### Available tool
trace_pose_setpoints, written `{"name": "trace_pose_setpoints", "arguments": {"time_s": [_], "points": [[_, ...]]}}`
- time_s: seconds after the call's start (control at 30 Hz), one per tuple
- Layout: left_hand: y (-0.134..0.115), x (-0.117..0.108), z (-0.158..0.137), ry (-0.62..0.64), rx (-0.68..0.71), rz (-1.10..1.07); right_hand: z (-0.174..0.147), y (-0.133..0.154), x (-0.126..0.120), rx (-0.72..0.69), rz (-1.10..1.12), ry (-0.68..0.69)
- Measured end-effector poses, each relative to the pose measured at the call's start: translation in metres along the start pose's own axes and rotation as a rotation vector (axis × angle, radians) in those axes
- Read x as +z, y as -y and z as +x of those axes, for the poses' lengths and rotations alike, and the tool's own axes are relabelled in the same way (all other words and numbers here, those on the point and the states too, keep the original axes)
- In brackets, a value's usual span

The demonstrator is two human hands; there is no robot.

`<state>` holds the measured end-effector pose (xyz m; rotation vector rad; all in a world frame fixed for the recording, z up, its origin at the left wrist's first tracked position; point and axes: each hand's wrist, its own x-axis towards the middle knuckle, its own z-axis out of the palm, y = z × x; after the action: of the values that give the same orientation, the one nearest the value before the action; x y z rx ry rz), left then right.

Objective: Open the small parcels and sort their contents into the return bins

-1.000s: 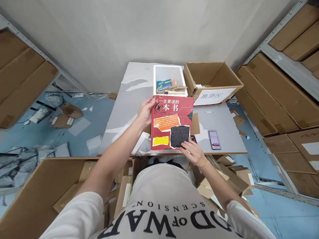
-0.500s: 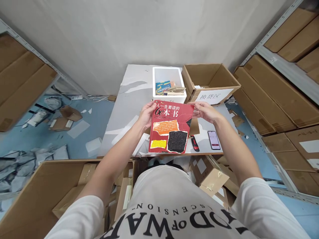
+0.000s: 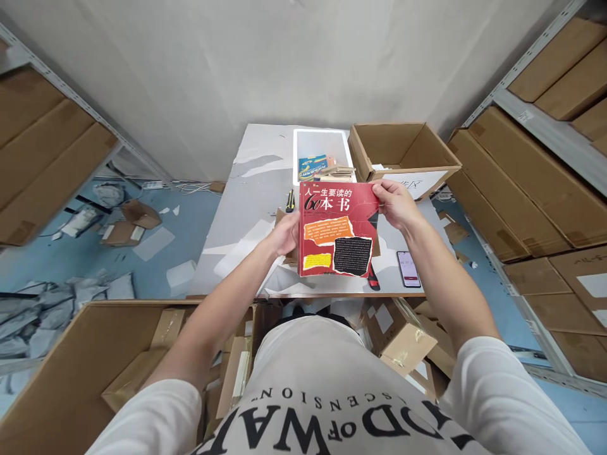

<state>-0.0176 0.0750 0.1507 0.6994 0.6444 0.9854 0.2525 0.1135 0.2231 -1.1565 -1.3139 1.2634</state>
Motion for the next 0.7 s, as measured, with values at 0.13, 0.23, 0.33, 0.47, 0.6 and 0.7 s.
{"name": "trace_pose_setpoints", "arguments": {"time_s": [0.13, 0.23, 0.33, 0.47, 0.6, 0.7], "points": [[0.047, -0.008, -0.032, -0.133, 0.023, 0.103, 0.004, 0.0, -0.014, -0.015, 0.044, -0.062], [0.077, -0.006, -0.047, -0.309, 0.114, 0.045, 0.006, -0.008, -0.018, 0.002, 0.083, -0.069], [0.093, -0.004, -0.055, -0.424, 0.156, 0.008, 0.007, -0.02, -0.02, 0.04, 0.114, -0.071], [0.099, -0.008, -0.058, -0.532, 0.215, -0.013, 0.005, -0.034, -0.025, 0.077, 0.11, -0.027], [0.096, -0.012, -0.058, -0.546, 0.298, -0.046, 0.005, -0.032, -0.038, 0.042, 0.069, 0.107], [0.091, -0.012, -0.058, -0.524, 0.308, -0.059, 0.006, -0.013, -0.049, 0.082, -0.032, 0.281]]}}
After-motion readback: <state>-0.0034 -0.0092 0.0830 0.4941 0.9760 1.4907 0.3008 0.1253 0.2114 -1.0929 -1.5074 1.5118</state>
